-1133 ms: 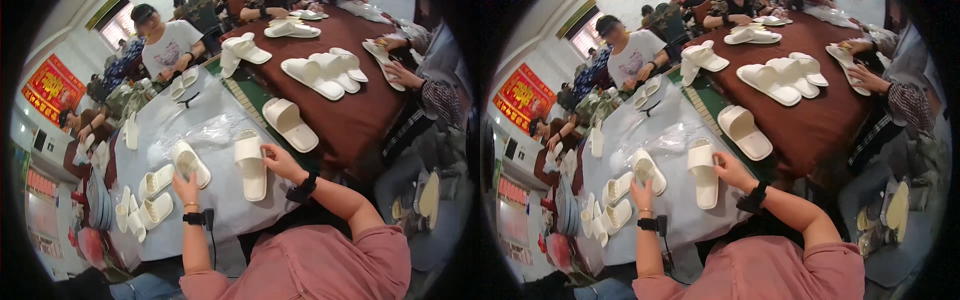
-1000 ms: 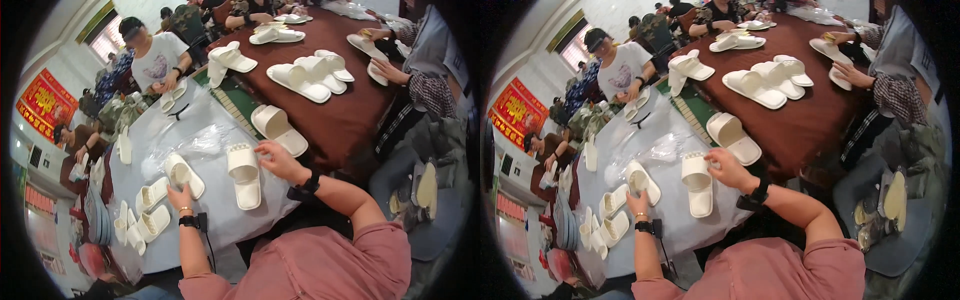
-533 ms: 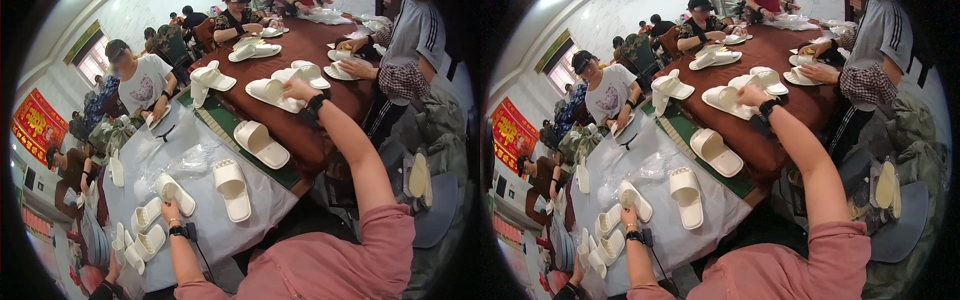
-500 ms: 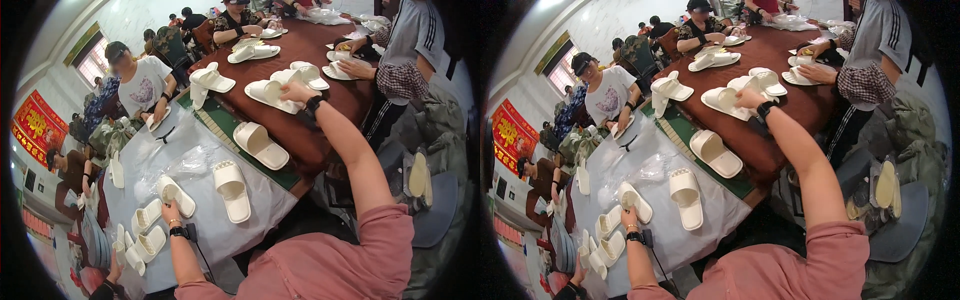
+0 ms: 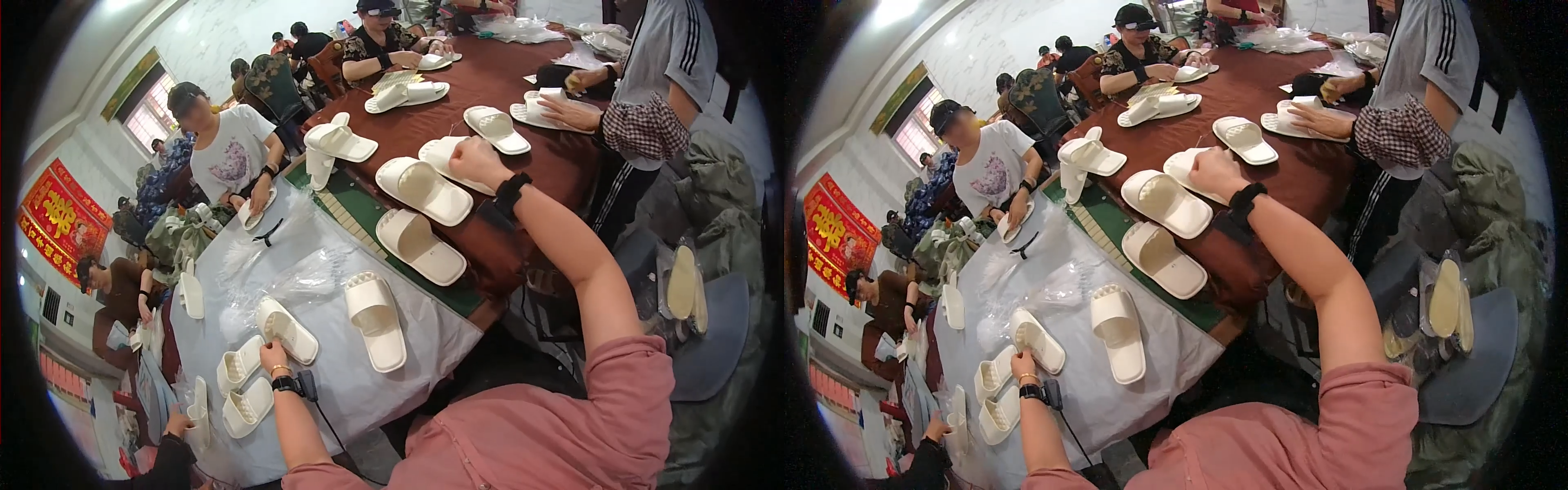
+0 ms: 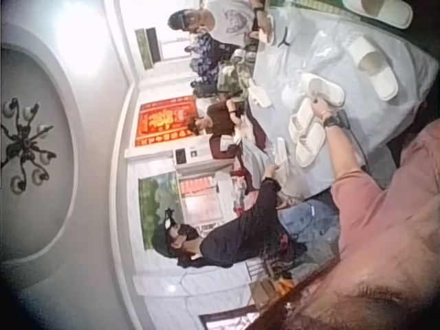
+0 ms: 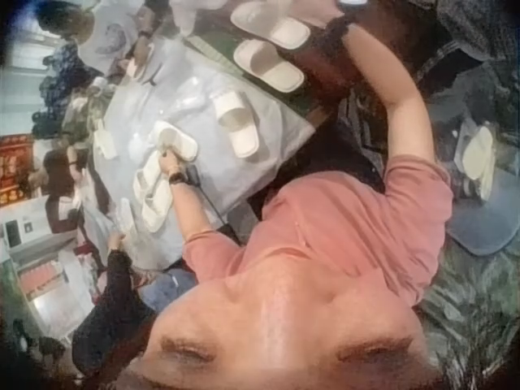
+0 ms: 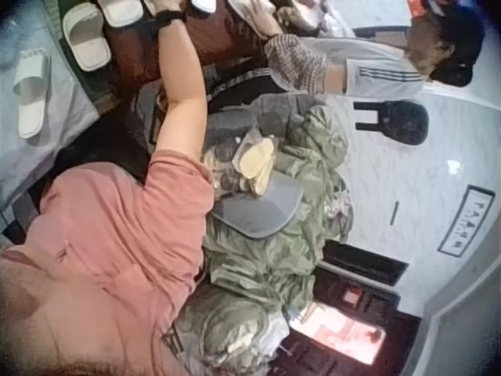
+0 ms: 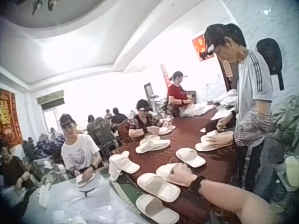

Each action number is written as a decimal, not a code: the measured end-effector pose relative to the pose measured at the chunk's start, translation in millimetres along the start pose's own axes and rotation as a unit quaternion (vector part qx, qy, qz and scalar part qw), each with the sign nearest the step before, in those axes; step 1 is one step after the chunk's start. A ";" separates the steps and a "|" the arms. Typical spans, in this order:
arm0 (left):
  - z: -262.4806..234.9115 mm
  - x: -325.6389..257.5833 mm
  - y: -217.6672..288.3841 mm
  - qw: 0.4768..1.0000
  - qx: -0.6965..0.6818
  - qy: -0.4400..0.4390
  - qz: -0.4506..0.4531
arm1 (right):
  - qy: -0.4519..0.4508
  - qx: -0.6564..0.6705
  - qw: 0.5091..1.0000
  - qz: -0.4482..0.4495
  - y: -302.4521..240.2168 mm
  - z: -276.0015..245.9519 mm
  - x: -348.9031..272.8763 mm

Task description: Inspecting and manually cleaning or trimming loose threads from white slide-on sandals at a workstation.

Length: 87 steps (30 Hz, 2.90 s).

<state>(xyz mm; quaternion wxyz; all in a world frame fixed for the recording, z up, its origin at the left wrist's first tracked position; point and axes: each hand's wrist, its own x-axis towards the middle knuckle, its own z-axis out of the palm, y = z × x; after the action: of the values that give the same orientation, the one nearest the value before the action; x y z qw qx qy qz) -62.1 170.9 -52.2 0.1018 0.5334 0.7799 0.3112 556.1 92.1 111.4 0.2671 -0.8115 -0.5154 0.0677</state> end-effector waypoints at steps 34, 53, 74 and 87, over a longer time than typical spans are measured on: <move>-29.2 -201.7 28.3 0.975 -0.108 0.029 0.194 | -0.250 0.183 0.809 -0.499 -257.6 97.5 -151.7; -24.5 -215.3 50.5 0.962 -0.163 -0.041 0.214 | -0.184 0.002 0.954 -0.235 -201.5 232.8 -60.3; -38.0 -200.5 125.4 0.936 -0.084 -0.042 0.340 | 0.043 0.020 0.938 -0.343 -204.0 187.1 -95.2; 30.2 -63.4 149.7 0.872 0.131 -0.334 0.333 | -0.050 0.122 0.949 -0.286 -139.7 113.0 -153.9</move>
<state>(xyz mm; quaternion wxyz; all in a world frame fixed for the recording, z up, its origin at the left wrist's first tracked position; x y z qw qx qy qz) 93.9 161.1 2.0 0.1761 0.8420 0.5093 0.0252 330.0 44.5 60.4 0.3462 -0.5870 -0.7262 0.0908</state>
